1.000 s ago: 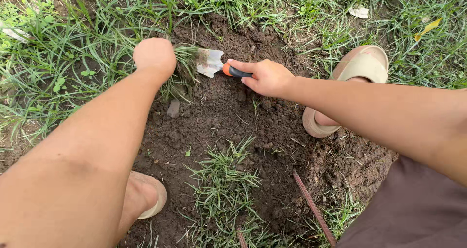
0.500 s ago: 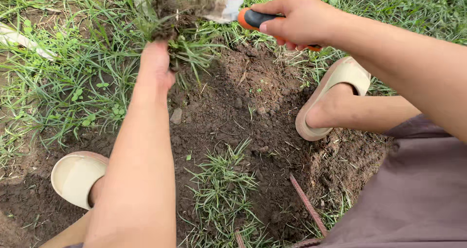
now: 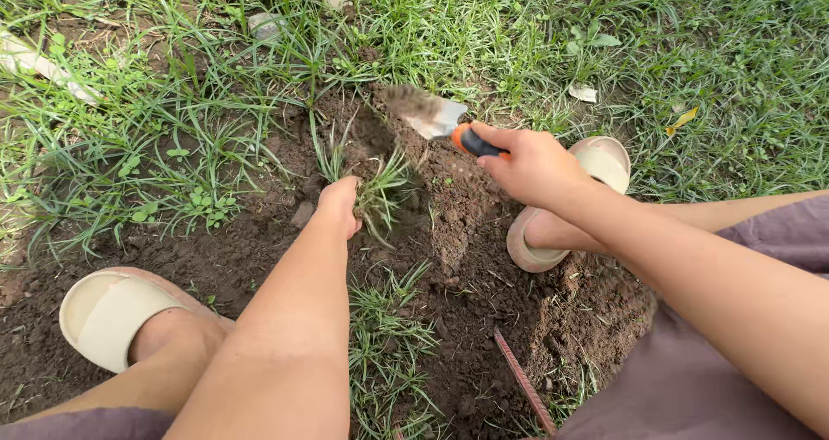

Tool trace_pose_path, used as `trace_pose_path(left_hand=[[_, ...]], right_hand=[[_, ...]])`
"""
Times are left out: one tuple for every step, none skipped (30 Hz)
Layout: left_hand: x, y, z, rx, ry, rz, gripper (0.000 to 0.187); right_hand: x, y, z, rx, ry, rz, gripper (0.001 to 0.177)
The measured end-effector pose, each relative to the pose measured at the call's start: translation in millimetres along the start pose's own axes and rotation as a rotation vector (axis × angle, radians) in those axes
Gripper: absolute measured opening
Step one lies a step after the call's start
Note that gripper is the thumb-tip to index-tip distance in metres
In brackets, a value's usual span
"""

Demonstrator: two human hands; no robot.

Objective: The person uses a small hand trowel to loosen soil and remove grass and weeds from a garden bed. They repeatedly dig into the soil, pull out clumps of grass, and clear the area around small plants.

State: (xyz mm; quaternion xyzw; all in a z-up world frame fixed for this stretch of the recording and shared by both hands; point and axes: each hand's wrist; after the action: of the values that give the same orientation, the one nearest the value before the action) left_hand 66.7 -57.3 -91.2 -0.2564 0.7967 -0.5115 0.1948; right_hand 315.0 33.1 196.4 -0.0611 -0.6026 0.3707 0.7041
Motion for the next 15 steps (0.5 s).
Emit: trace_pose_path(left_hand=[[-3, -10, -6, 0.002, 0.035, 0.006, 0.056], [-8, -18, -8, 0.01, 0.095, 0.019, 0.063], [-11, -23, -10, 0.021, 0.047, 0.06, 0.058], [-10, -26, -16, 0.027, -0.011, 0.099, 0.054], [-13, -28, -20, 0.034, -0.068, 0.139, 0.051], [-15, -29, -25, -0.001, -0.028, 0.139, 0.048], [-18, -30, -34, -0.035, 0.012, 0.139, 0.045], [-12, -33, -39, -0.058, 0.045, 0.125, 0.043], [-6, -36, -52, -0.167, 0.273, 0.121, 0.042], [-6, -40, -62, -0.269, 0.501, 0.129, 0.044], [-1, -46, -69, -0.278, 0.421, 0.157, 0.042], [3, -51, -83, -0.301, 0.352, 0.19, 0.042], [8, -54, -85, -0.317, 0.153, 0.258, 0.042], [13, -52, -83, -0.324, -0.038, 0.336, 0.042], [18, -46, -81, -0.327, -0.231, 0.411, 0.042]], right_hand=[[11, 0, -1, 0.045, 0.024, -0.099, 0.063], [11, -4, -4, 0.091, 0.113, -0.138, 0.064], [7, -4, -7, 0.137, 0.202, -0.178, 0.066], [6, -3, -13, 0.193, 0.284, -0.22, 0.067], [-7, -11, -20, 0.238, 0.257, -0.191, 0.071], [-31, -21, -22, 0.3, 0.229, -0.152, 0.075], [-47, -23, -25, 0.363, 0.2, -0.112, 0.079], [-55, -18, -28, 0.286, 0.161, -0.044, 0.075], [-60, -14, -30, 0.21, 0.118, 0.023, 0.071], [-63, -12, -30, 0.126, 0.07, 0.089, 0.067], [-59, -10, -27, 0.054, 0.12, 0.147, 0.068], [-41, -6, -25, -0.022, 0.174, 0.188, 0.069], [-23, 1, -19, -0.099, 0.228, 0.23, 0.07], [-11, 4, -10, -0.084, 0.27, 0.241, 0.072], [1, 7, -1, -0.069, 0.312, 0.251, 0.074]])
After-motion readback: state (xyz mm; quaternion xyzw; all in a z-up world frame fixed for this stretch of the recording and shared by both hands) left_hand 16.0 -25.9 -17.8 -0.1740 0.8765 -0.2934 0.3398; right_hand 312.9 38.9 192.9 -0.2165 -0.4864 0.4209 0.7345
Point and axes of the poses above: each hand's wrist, its own y-axis towards the middle knuckle, its own x-axis out of the back of the hand, z = x × y, and after that the axes turned 9 degrees about z, right-handed
